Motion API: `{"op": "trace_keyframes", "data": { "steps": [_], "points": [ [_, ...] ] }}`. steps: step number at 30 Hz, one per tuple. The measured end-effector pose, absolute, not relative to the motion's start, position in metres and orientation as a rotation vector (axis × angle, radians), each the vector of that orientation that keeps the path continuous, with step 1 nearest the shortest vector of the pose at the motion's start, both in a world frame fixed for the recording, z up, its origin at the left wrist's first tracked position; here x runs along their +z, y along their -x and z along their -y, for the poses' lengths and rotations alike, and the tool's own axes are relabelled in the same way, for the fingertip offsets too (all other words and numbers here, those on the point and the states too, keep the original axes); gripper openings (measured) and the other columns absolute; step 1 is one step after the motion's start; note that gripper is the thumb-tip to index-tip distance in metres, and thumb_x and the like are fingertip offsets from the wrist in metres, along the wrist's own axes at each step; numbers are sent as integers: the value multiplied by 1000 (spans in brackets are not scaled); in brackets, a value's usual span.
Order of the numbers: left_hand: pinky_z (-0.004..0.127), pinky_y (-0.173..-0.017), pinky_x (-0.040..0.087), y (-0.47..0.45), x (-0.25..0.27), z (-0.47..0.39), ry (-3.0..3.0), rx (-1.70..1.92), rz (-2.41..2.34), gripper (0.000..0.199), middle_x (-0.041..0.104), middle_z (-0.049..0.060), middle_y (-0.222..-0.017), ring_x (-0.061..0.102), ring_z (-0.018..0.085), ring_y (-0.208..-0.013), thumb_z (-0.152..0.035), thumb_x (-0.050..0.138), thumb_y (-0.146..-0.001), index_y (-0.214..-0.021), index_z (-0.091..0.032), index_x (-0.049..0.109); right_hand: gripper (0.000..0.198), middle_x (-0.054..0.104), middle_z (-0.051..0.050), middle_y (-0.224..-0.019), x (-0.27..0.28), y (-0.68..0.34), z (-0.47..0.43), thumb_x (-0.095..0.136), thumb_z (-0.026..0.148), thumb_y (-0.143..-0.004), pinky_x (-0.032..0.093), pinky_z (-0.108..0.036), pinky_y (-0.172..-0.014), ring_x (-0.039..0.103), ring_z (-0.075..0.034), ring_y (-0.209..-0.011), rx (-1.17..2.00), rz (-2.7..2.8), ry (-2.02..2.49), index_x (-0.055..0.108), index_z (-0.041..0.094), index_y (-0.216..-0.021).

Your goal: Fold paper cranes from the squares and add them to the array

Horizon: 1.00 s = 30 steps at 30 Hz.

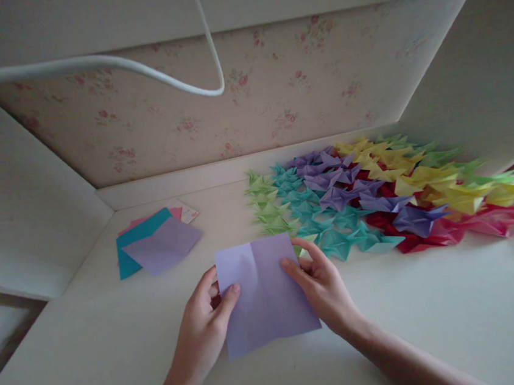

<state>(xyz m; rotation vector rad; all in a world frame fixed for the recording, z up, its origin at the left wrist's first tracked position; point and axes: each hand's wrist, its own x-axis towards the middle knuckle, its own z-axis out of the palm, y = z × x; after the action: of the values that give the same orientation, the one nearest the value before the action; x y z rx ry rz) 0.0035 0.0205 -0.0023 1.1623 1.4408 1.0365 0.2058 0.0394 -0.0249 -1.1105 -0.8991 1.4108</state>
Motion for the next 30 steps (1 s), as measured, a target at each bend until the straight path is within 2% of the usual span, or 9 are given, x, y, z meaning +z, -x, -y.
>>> {"op": "trace_keyframes", "data": {
  "steps": [2, 4, 7, 10, 13, 17, 23, 26, 30],
  "points": [
    [31, -72, 54, 0, -6, -22, -1073, 1155, -1490, 74, 76, 6, -90, 70, 22, -77, -42, 76, -78, -141, -21, 44, 61, 60, 8, -59, -24, -207, -40, 74, 47, -79, 35, -20, -43, 48, -10, -46, 1394, 916, 1104, 49, 24, -130],
    [27, -67, 53, 4, -7, -23, -987, 1238, -1479, 84, 73, 0, -79, 67, 18, -69, -42, 76, -77, -149, -27, 34, 55, 62, 5, -64, -23, -209, -39, 71, 43, -82, 43, -22, -48, 53, -12, -52, 1412, 953, 1093, 54, 24, -130],
    [20, -56, 46, 9, -6, -24, -888, 1250, -1479, 68, 65, -5, -67, 61, 14, -61, -42, 78, -75, -136, -25, 54, 27, 65, 0, -70, -22, -215, -37, 60, 29, -85, 52, -28, -59, 61, -16, -65, 1469, 1114, 1091, 73, 21, -108],
    [18, -52, 42, 15, -2, -25, -758, 1263, -1499, 40, 69, -1, -76, 58, 12, -62, -38, 80, -70, -105, -19, 73, 35, 68, -2, -71, -21, -219, -35, 50, 14, -83, 52, -29, -65, 62, -17, -68, 1354, 1416, 1093, 78, 22, -102],
    [20, -51, 45, 21, 5, -24, -536, 1292, -1370, 31, 74, 2, -90, 61, 14, -64, -30, 75, -68, -96, -18, 75, 41, 75, -5, -89, -21, -220, -34, 52, 10, -81, 53, -30, -67, 67, -20, -77, 1164, 1665, 1081, 77, 24, -109],
    [21, -49, 46, 26, 10, -22, -495, 1279, -1211, 36, 76, 2, -86, 62, 14, -59, -16, 64, -59, -93, -18, 75, 39, 77, -8, -106, -23, -220, -33, 55, 9, -81, 56, -30, -66, 70, -25, -91, 1063, 1723, 1116, 77, 26, -108],
    [22, -55, 49, 32, 1, -20, -1020, 1137, -1267, 31, 78, 6, -91, 67, 16, -64, -19, 71, -72, -102, -19, 76, 31, 80, -7, -97, -24, -226, -37, 59, 10, -82, 58, -26, -60, 74, -23, -85, 898, 1655, 1067, 79, 25, -100],
    [23, -59, 53, 33, 0, -21, -1237, 1152, -1250, 23, 77, 7, -103, 71, 19, -74, -22, 76, -72, -95, -21, 80, 30, 81, -5, -89, -22, -228, -39, 61, 8, -80, 58, -23, -60, 76, -20, -76, 772, 1632, 999, 80, 25, -95],
    [21, -61, 56, 33, 2, -21, -1352, 1228, -1275, 16, 79, 4, -96, 74, 20, -77, -19, 76, -72, -85, -26, 83, 36, 82, -2, -88, -20, -229, -41, 60, 3, -79, 58, -19, -63, 77, -16, -74, 689, 1629, 954, 80, 28, -95]
  ]
}}
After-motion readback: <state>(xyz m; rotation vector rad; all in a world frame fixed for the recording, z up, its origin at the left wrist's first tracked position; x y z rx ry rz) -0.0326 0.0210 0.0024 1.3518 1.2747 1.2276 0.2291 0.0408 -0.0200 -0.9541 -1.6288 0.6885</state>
